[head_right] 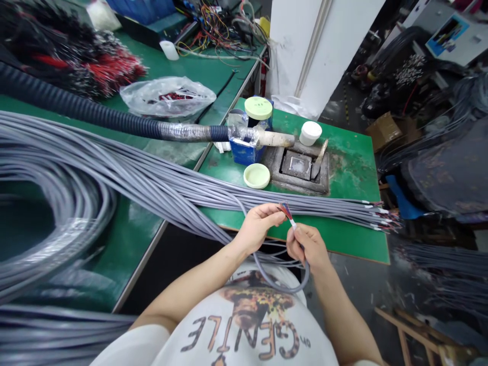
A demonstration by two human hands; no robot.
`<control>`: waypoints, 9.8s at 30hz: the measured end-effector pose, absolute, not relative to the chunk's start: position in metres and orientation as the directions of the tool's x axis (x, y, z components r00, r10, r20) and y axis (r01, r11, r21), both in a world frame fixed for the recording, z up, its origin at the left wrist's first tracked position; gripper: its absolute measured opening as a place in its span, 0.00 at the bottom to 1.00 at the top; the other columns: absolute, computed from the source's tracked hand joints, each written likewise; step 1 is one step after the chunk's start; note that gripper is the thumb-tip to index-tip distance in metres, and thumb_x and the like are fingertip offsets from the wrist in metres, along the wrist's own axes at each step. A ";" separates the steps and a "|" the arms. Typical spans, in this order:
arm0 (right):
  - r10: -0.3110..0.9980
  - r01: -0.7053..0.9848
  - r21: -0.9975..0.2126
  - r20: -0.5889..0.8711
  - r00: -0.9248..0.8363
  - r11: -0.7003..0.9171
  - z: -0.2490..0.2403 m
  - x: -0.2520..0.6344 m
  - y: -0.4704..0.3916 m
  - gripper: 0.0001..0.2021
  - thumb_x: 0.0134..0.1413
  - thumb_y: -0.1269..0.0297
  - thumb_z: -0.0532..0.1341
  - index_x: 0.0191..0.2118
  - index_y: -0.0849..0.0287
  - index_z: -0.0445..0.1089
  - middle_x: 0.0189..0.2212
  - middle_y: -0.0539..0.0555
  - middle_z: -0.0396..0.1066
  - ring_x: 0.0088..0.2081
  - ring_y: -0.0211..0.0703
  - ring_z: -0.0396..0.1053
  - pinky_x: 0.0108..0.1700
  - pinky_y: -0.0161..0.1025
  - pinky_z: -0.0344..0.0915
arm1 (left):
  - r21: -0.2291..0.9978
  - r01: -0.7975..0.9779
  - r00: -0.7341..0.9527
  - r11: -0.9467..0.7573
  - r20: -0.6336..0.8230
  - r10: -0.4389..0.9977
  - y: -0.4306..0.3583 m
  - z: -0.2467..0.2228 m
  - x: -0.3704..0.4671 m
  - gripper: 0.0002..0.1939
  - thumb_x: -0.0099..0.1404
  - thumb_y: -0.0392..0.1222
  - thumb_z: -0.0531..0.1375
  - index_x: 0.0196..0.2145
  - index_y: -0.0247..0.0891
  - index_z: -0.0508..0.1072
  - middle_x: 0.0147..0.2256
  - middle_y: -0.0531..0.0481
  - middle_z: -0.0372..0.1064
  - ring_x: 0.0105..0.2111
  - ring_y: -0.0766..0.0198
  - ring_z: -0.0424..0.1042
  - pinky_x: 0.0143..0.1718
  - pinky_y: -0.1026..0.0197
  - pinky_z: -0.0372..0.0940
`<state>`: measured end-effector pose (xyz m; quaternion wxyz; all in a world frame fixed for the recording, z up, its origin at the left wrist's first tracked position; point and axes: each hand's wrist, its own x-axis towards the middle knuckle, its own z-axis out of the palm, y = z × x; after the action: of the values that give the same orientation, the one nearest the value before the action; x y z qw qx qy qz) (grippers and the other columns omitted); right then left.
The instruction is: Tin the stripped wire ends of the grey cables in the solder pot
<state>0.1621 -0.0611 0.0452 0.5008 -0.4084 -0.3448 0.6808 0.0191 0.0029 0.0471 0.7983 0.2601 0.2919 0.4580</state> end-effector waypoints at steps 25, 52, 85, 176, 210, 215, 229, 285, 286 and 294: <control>0.944 0.818 -0.522 0.321 -0.073 0.241 0.081 0.156 -0.029 0.08 0.59 0.61 0.59 0.41 0.53 0.74 0.33 0.53 0.77 0.31 0.42 0.72 0.36 0.37 0.65 | 0.559 -0.678 0.356 0.478 -0.318 0.878 -0.004 0.041 0.025 0.08 0.53 0.42 0.68 0.26 0.35 0.76 0.23 0.54 0.70 0.25 0.73 0.64 0.30 0.68 0.58; 0.968 0.674 -0.696 0.146 -0.206 0.249 0.103 0.138 0.066 0.10 0.53 0.61 0.60 0.25 0.59 0.67 0.20 0.47 0.64 0.23 0.34 0.57 0.27 0.34 0.53 | 0.823 -0.490 0.286 0.287 -0.159 0.945 0.007 0.046 -0.005 0.12 0.55 0.44 0.66 0.37 0.37 0.78 0.30 0.47 0.75 0.28 0.66 0.68 0.30 0.64 0.61; 0.979 0.986 -0.050 0.135 -0.154 0.162 0.094 0.183 0.143 0.12 0.51 0.59 0.57 0.30 0.61 0.74 0.25 0.55 0.73 0.27 0.42 0.66 0.29 0.37 0.52 | 0.826 0.154 0.378 -0.542 0.458 0.805 0.011 -0.007 -0.009 0.12 0.64 0.44 0.56 0.43 0.44 0.77 0.31 0.45 0.75 0.31 0.61 0.68 0.35 0.57 0.53; 0.992 0.800 -0.594 0.128 -0.004 0.080 0.113 0.192 0.104 0.12 0.47 0.56 0.63 0.24 0.60 0.70 0.16 0.46 0.61 0.20 0.34 0.57 0.23 0.34 0.50 | 0.712 0.211 0.285 -0.669 0.610 0.739 0.011 0.002 -0.007 0.09 0.66 0.41 0.56 0.38 0.39 0.76 0.28 0.49 0.75 0.29 0.65 0.69 0.32 0.58 0.56; 0.967 0.750 -0.642 0.255 0.013 0.159 0.113 0.138 0.002 0.09 0.53 0.63 0.62 0.41 0.51 0.64 0.23 0.46 0.70 0.24 0.39 0.67 0.29 0.37 0.64 | 0.387 -0.816 0.443 0.430 -0.061 0.894 0.010 0.056 0.029 0.17 0.55 0.45 0.67 0.43 0.38 0.77 0.42 0.46 0.75 0.44 0.58 0.72 0.49 0.55 0.63; 0.957 0.765 -0.578 0.225 -0.184 0.283 0.126 0.144 -0.004 0.17 0.54 0.67 0.60 0.50 0.53 0.63 0.33 0.51 0.74 0.33 0.41 0.72 0.39 0.39 0.68 | 0.551 -0.773 0.346 0.314 -0.048 0.937 0.012 0.058 0.029 0.13 0.61 0.46 0.62 0.39 0.35 0.78 0.37 0.46 0.76 0.39 0.60 0.72 0.48 0.57 0.62; 0.939 0.620 -0.785 -0.196 -0.284 0.024 0.166 0.155 0.034 0.09 0.50 0.59 0.65 0.34 0.60 0.76 0.19 0.50 0.73 0.21 0.39 0.70 0.24 0.33 0.65 | 0.905 -0.424 0.417 -0.037 0.231 0.879 -0.005 0.051 0.023 0.14 0.69 0.45 0.53 0.33 0.33 0.74 0.32 0.48 0.71 0.34 0.65 0.68 0.42 0.63 0.61; 0.878 0.670 -0.633 0.475 -0.059 0.387 0.093 0.157 0.094 0.12 0.62 0.58 0.55 0.37 0.58 0.73 0.35 0.55 0.76 0.39 0.45 0.73 0.47 0.44 0.66 | 0.792 0.132 0.101 -0.596 0.588 0.803 0.015 0.005 -0.011 0.08 0.65 0.40 0.57 0.38 0.39 0.76 0.34 0.46 0.76 0.39 0.61 0.72 0.44 0.55 0.62; 0.879 0.673 -0.630 0.472 -0.065 0.388 0.092 0.155 0.097 0.12 0.62 0.58 0.55 0.37 0.58 0.73 0.35 0.55 0.76 0.40 0.45 0.73 0.47 0.44 0.66 | 0.793 0.131 0.103 -0.595 0.586 0.804 0.015 0.006 -0.012 0.08 0.65 0.40 0.57 0.38 0.39 0.76 0.33 0.46 0.76 0.38 0.61 0.72 0.44 0.55 0.62; 0.881 0.701 -0.591 0.458 -0.115 0.399 0.096 0.146 0.104 0.12 0.62 0.58 0.55 0.36 0.57 0.73 0.34 0.54 0.76 0.40 0.45 0.72 0.48 0.45 0.66 | 0.821 0.070 0.087 -0.566 0.560 0.824 0.015 0.008 -0.013 0.08 0.65 0.40 0.57 0.39 0.39 0.76 0.34 0.46 0.77 0.38 0.60 0.72 0.43 0.55 0.62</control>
<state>0.1459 0.1038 0.0965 0.3939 -0.5362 -0.7377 0.1145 -0.0128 0.0149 0.0076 0.3219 0.6633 0.3368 0.5857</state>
